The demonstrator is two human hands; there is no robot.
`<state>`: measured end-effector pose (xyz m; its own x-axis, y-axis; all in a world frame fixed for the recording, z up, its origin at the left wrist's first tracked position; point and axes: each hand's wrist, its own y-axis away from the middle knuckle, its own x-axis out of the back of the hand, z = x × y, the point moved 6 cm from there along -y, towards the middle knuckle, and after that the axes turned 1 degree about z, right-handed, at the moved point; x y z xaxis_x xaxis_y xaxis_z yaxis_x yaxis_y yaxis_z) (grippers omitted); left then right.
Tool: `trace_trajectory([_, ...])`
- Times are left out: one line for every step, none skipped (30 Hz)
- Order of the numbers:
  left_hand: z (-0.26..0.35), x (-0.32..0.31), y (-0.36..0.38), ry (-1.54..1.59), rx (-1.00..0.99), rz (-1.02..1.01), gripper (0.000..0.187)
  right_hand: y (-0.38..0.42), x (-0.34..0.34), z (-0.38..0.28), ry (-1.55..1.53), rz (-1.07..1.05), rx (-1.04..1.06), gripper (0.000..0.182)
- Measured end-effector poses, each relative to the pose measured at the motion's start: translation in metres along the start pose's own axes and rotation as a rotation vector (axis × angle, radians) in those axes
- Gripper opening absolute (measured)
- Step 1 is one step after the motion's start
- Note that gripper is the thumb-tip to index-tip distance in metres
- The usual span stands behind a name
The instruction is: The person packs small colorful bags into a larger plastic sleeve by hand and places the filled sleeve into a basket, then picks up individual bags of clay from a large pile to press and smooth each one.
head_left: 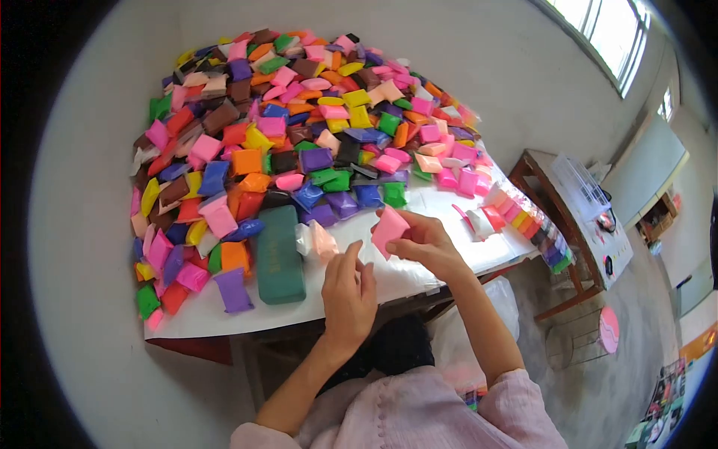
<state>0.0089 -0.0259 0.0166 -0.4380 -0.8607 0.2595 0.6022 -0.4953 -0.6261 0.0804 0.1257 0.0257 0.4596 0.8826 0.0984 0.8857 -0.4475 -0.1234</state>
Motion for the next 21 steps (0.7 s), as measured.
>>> trace_trajectory([0.002,0.005,0.006,-0.011,-0.021,-0.012,0.022,-0.008,-0.005,-0.001,0.073,0.008,0.053,0.054])
trace_trajectory([0.002,0.008,0.012,-0.020,-0.041,-0.025,0.023,-0.016,-0.011,-0.003,0.146,0.017,0.107,0.050])
trace_trajectory([-0.001,0.011,0.017,0.004,-0.064,-0.052,0.022,-0.020,-0.020,-0.014,0.358,0.021,0.206,0.049])
trace_trajectory([-0.004,0.015,0.020,0.020,-0.048,-0.055,0.022,-0.026,-0.027,-0.013,0.452,0.026,0.252,0.049])
trace_trajectory([-0.007,0.020,0.022,0.036,-0.034,-0.060,0.022,-0.032,-0.035,-0.011,0.546,0.033,0.298,0.049])
trace_trajectory([-0.008,0.024,0.023,0.053,-0.021,-0.064,0.021,-0.037,-0.040,-0.009,0.641,0.042,0.346,0.050])
trace_trajectory([-0.007,0.029,0.023,0.051,-0.029,-0.060,0.021,-0.044,-0.045,0.001,0.704,-0.026,0.226,0.061])
trace_trajectory([-0.005,0.034,0.022,0.048,-0.038,-0.056,0.021,-0.048,-0.048,0.006,0.719,-0.030,0.255,0.060])
trace_trajectory([-0.004,0.039,0.020,0.046,-0.051,-0.053,0.021,-0.050,-0.051,0.013,0.736,-0.031,0.285,0.060])
trace_trajectory([-0.004,0.043,0.019,0.040,-0.059,-0.061,0.021,-0.051,-0.052,0.017,0.754,-0.030,0.317,0.060])
trace_trajectory([-0.004,0.046,0.018,0.034,-0.068,-0.069,0.021,-0.051,-0.053,0.015,0.748,-0.022,0.333,0.059])
trace_trajectory([-0.004,0.046,0.017,0.030,-0.075,-0.077,0.021,-0.051,-0.053,0.014,0.729,-0.012,0.346,0.058])
trace_trajectory([-0.003,0.045,0.015,0.032,-0.103,-0.087,0.022,-0.052,-0.054,0.014,0.709,-0.001,0.356,0.056])
trace_trajectory([-0.002,0.044,0.014,0.035,-0.131,-0.098,0.023,-0.051,-0.054,0.013,0.689,0.010,0.367,0.055])
trace_trajectory([-0.001,0.042,0.012,0.037,-0.160,-0.108,0.024,-0.051,-0.054,0.014,0.694,0.011,0.369,0.055])
trace_trajectory([0.000,0.039,0.011,0.031,-0.189,-0.133,0.025,-0.051,-0.054,0.016,0.699,0.011,0.372,0.055])
trace_trajectory([0.001,0.034,0.010,0.025,-0.220,-0.159,0.025,-0.050,-0.055,0.014,0.704,0.013,0.375,0.055])
trace_trajectory([0.003,0.030,0.009,0.020,-0.250,-0.184,0.026,-0.046,-0.055,0.011,0.711,0.032,0.371,0.054])
trace_trajectory([0.005,0.025,0.007,0.016,-0.276,-0.202,0.025,-0.039,-0.053,0.007,0.718,0.050,0.367,0.053])
trace_trajectory([0.008,0.021,0.005,0.011,-0.302,-0.221,0.025,-0.034,-0.051,0.000,0.724,0.069,0.363,0.053])
trace_trajectory([0.009,0.017,0.003,0.006,-0.327,-0.239,0.025,-0.031,-0.045,-0.005,0.721,0.097,0.368,0.051])
